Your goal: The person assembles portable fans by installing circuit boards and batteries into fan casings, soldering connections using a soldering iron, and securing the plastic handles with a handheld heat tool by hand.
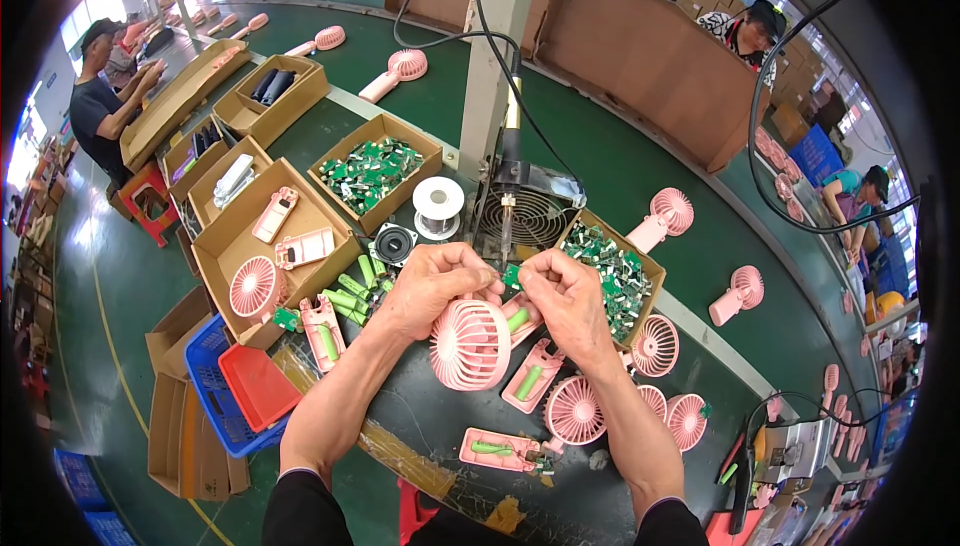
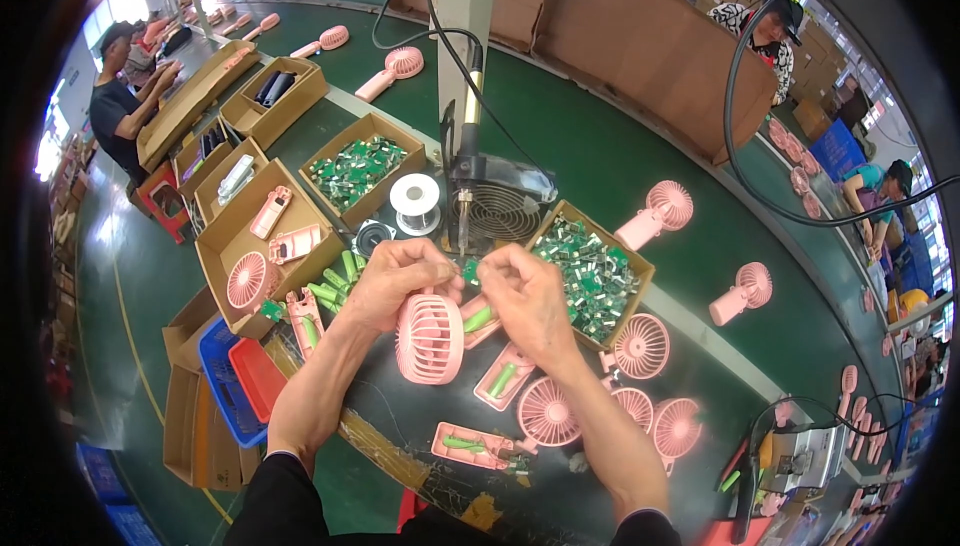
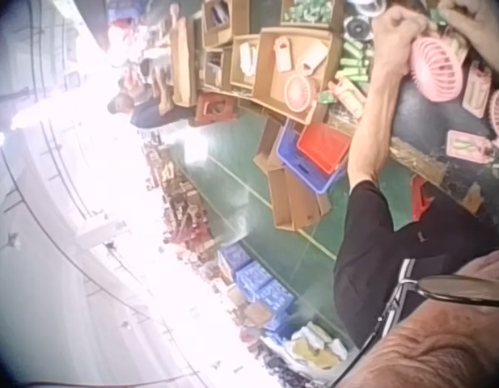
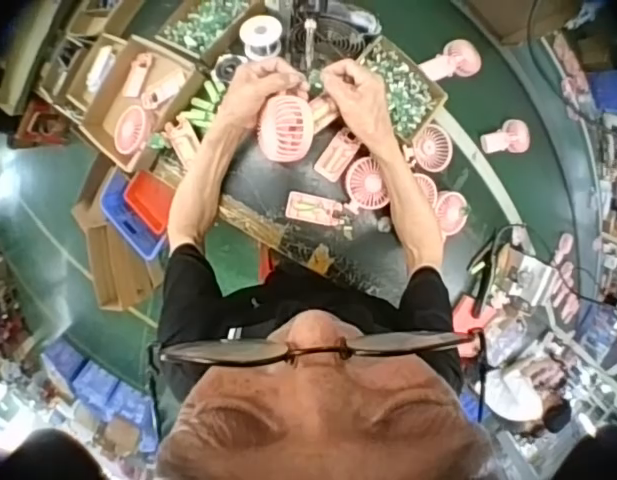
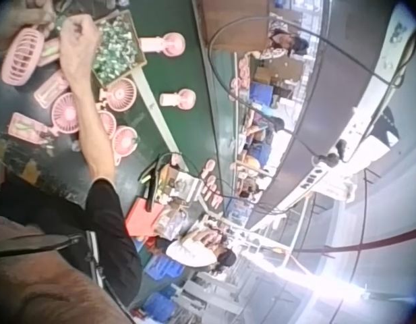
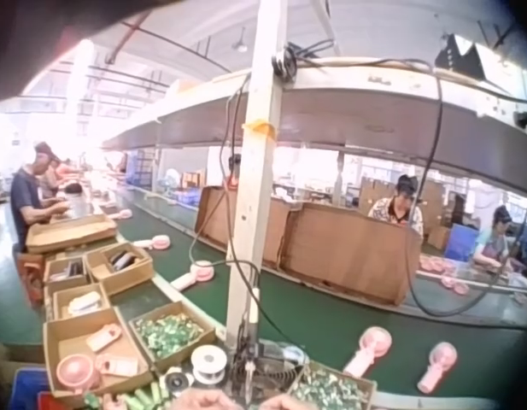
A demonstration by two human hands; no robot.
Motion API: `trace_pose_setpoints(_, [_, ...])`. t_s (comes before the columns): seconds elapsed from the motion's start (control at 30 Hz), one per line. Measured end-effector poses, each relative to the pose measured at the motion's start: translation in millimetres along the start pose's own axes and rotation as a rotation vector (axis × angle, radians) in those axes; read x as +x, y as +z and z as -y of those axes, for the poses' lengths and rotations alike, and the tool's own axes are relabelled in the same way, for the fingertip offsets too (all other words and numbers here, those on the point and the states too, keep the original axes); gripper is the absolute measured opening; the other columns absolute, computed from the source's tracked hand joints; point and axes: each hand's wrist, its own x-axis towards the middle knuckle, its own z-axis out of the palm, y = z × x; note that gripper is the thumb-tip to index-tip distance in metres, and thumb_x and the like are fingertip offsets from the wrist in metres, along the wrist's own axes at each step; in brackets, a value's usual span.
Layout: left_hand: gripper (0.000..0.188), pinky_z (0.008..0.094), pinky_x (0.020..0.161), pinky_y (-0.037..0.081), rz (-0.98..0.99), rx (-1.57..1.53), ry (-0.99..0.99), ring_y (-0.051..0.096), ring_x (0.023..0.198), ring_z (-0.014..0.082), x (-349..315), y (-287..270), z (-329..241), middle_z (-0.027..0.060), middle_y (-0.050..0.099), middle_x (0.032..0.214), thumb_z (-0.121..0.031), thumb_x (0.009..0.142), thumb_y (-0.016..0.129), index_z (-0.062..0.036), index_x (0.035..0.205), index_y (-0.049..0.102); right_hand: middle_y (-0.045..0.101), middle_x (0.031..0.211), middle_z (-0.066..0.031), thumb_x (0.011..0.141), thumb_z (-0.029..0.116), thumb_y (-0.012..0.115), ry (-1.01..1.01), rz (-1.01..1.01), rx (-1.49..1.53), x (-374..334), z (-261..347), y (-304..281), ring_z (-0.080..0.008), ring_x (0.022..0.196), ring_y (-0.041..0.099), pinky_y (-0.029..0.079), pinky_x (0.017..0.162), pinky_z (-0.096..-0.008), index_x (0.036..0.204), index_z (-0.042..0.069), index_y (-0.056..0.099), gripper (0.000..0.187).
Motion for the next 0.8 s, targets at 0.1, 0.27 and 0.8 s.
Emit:
trace_pose_setpoints(0.1, [0.006,0.0270,0.065,0.057,-0.002,-0.011,0.003,0.068,0.070,0.0152,-0.5,0.9,-1.4,0.0152,0.070,0.084,-0.001,0.086,0.062,0.0043,0.084,0.063,0.058,0.071,0.0003,0.091,0.009,0.061,-0.003,0.002,0.004,0.1,1.4,0.3,-0.0040,0.060,0.051,0.039,0.053,-0.0204,0.090,-0.003,0.060,0.013])
trace_pose_setpoints(0.27, [0.006,0.0269,0.064,0.057,-0.005,-0.023,0.010,0.068,0.070,0.0150,-0.2,0.7,-1.0,0.0151,0.070,0.085,0.000,0.086,0.062,0.0045,0.084,0.063,0.057,0.071,0.0010,0.091,0.009,0.061,0.001,-0.003,0.022,0.5,1.6,1.0,-0.0035,0.060,0.050,0.039,0.052,-0.0202,0.090,-0.004,0.060,0.012])
trace_pose_setpoints(0.8, [0.006,0.0260,0.062,0.055,-0.014,-0.009,0.036,0.067,0.068,0.0142,1.8,-1.6,-3.5,0.0156,0.069,0.084,-0.001,0.085,0.061,0.0045,0.082,0.063,0.059,0.071,0.0005,0.090,0.008,0.061,-0.007,-0.023,0.006,5.3,1.7,4.3,-0.0033,0.059,0.051,0.040,0.052,-0.0202,0.089,-0.004,0.060,0.012])
